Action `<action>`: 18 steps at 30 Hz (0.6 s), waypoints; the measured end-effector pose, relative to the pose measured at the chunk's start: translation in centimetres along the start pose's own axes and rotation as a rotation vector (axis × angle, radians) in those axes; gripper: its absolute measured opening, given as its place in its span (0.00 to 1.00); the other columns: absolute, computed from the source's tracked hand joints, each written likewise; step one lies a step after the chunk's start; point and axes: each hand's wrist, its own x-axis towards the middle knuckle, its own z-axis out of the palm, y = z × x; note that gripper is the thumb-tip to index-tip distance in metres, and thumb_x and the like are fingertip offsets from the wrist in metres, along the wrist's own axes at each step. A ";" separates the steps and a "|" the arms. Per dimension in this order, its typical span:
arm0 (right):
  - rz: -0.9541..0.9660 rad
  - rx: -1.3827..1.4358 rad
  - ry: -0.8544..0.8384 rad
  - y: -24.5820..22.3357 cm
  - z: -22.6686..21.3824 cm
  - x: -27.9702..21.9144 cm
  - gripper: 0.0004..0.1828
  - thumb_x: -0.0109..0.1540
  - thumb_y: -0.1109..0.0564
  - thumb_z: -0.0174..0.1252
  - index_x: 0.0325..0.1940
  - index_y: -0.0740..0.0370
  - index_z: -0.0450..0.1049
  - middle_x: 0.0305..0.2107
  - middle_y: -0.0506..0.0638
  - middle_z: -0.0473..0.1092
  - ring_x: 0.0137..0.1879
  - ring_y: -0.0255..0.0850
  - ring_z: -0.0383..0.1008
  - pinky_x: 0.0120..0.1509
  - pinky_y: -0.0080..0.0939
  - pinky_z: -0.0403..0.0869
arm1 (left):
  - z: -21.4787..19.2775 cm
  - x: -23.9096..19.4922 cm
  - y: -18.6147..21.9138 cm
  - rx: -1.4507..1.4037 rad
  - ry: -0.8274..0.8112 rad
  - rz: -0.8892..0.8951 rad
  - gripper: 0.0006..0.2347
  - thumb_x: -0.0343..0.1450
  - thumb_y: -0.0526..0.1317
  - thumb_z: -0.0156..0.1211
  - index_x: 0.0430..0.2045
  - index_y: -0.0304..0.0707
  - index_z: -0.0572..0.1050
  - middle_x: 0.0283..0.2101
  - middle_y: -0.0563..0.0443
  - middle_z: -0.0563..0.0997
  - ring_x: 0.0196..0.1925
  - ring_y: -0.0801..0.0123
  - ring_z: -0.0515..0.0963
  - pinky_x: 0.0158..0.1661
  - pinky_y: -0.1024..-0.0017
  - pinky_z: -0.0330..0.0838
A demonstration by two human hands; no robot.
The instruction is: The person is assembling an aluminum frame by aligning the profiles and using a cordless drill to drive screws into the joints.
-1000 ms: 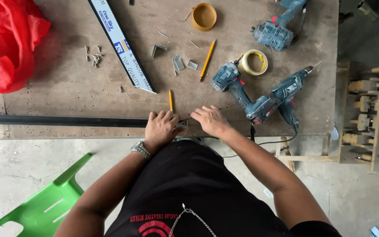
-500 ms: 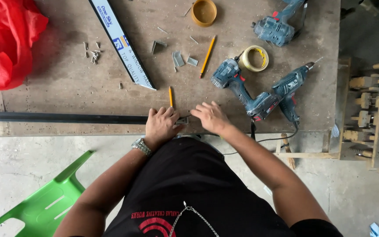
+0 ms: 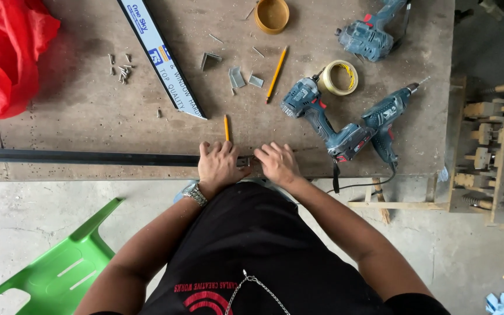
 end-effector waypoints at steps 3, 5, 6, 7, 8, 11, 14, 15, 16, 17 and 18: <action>-0.037 0.021 0.021 0.9 -0.5 1.2 0.12 0.62 0.58 0.54 0.47 0.43 0.75 0.32 0.44 0.70 0.40 0.45 0.71 0.49 0.53 0.68 | -0.1 -0.1 -0.2 -0.006 0.001 0.020 0.26 0.58 0.70 0.57 0.29 0.48 0.74 0.35 0.55 0.75 0.40 0.64 0.76 0.53 0.50 0.56; -0.110 0.054 0.024 1.6 -1.6 2.9 0.13 0.64 0.60 0.51 0.44 0.41 0.77 0.28 0.41 0.69 0.38 0.43 0.70 0.52 0.53 0.66 | -0.4 -0.3 -0.3 -0.014 -0.014 0.041 0.26 0.59 0.71 0.57 0.29 0.49 0.74 0.35 0.55 0.74 0.40 0.64 0.76 0.53 0.51 0.57; -0.219 0.002 0.004 1.9 -2.5 4.1 0.08 0.66 0.56 0.52 0.40 0.43 0.75 0.26 0.40 0.69 0.38 0.42 0.71 0.54 0.53 0.66 | -0.5 -0.2 -0.3 -0.014 0.014 0.044 0.24 0.60 0.69 0.58 0.27 0.49 0.74 0.33 0.56 0.73 0.39 0.64 0.75 0.52 0.52 0.57; -0.329 -0.051 -0.016 2.2 -3.4 5.2 0.06 0.68 0.52 0.53 0.36 0.44 0.74 0.25 0.40 0.68 0.37 0.41 0.72 0.55 0.53 0.67 | -0.6 -0.1 -0.2 -0.015 0.041 0.046 0.21 0.60 0.66 0.59 0.26 0.50 0.74 0.32 0.56 0.73 0.38 0.64 0.75 0.51 0.53 0.57; -0.322 -0.051 -0.016 2.7 -3.0 5.6 0.06 0.68 0.52 0.53 0.36 0.44 0.74 0.25 0.40 0.68 0.37 0.41 0.72 0.55 0.53 0.67 | -0.6 -0.1 -0.1 -0.017 0.039 0.053 0.21 0.60 0.66 0.59 0.26 0.50 0.74 0.32 0.56 0.73 0.38 0.64 0.75 0.51 0.53 0.57; -0.411 -0.068 -0.041 3.5 -2.6 6.5 0.06 0.67 0.50 0.55 0.35 0.45 0.72 0.24 0.40 0.66 0.36 0.40 0.72 0.55 0.53 0.70 | -0.3 0.3 -0.5 -0.035 0.055 0.065 0.22 0.61 0.66 0.60 0.25 0.48 0.75 0.32 0.56 0.74 0.37 0.64 0.75 0.52 0.53 0.56; -0.307 0.014 -0.099 2.2 -3.0 4.9 0.12 0.72 0.49 0.47 0.38 0.44 0.73 0.24 0.38 0.64 0.35 0.37 0.69 0.56 0.50 0.71 | 1.0 -0.6 -1.1 -0.021 0.026 0.079 0.22 0.61 0.66 0.58 0.28 0.48 0.75 0.35 0.56 0.73 0.40 0.64 0.73 0.51 0.55 0.56; -0.261 0.056 -0.146 1.8 -3.5 4.4 0.11 0.72 0.53 0.46 0.42 0.44 0.75 0.25 0.40 0.67 0.36 0.39 0.71 0.56 0.51 0.71 | 1.9 -0.7 -1.5 -0.003 0.047 0.109 0.23 0.59 0.67 0.59 0.28 0.49 0.74 0.34 0.56 0.72 0.40 0.64 0.72 0.51 0.54 0.56; -0.218 0.103 -0.198 1.3 -4.0 3.7 0.12 0.71 0.57 0.46 0.45 0.45 0.76 0.27 0.42 0.71 0.37 0.40 0.73 0.55 0.52 0.72 | 2.7 -1.1 -1.8 0.015 0.063 0.133 0.24 0.56 0.68 0.59 0.28 0.50 0.73 0.34 0.57 0.70 0.40 0.64 0.72 0.52 0.53 0.56; -0.226 0.105 -0.205 1.1 -3.9 2.9 0.12 0.71 0.57 0.46 0.45 0.45 0.76 0.27 0.42 0.71 0.37 0.40 0.73 0.55 0.52 0.72 | 1.9 -1.0 -1.6 0.014 0.061 0.122 0.24 0.56 0.68 0.59 0.28 0.50 0.73 0.34 0.57 0.70 0.40 0.64 0.72 0.52 0.53 0.56; -0.210 0.093 -0.148 0.8 -3.7 2.3 0.08 0.68 0.56 0.51 0.48 0.46 0.74 0.29 0.45 0.71 0.37 0.44 0.75 0.48 0.53 0.74 | 1.0 -0.8 -1.7 0.017 0.051 0.142 0.24 0.56 0.66 0.63 0.30 0.49 0.73 0.35 0.57 0.71 0.40 0.65 0.72 0.51 0.54 0.57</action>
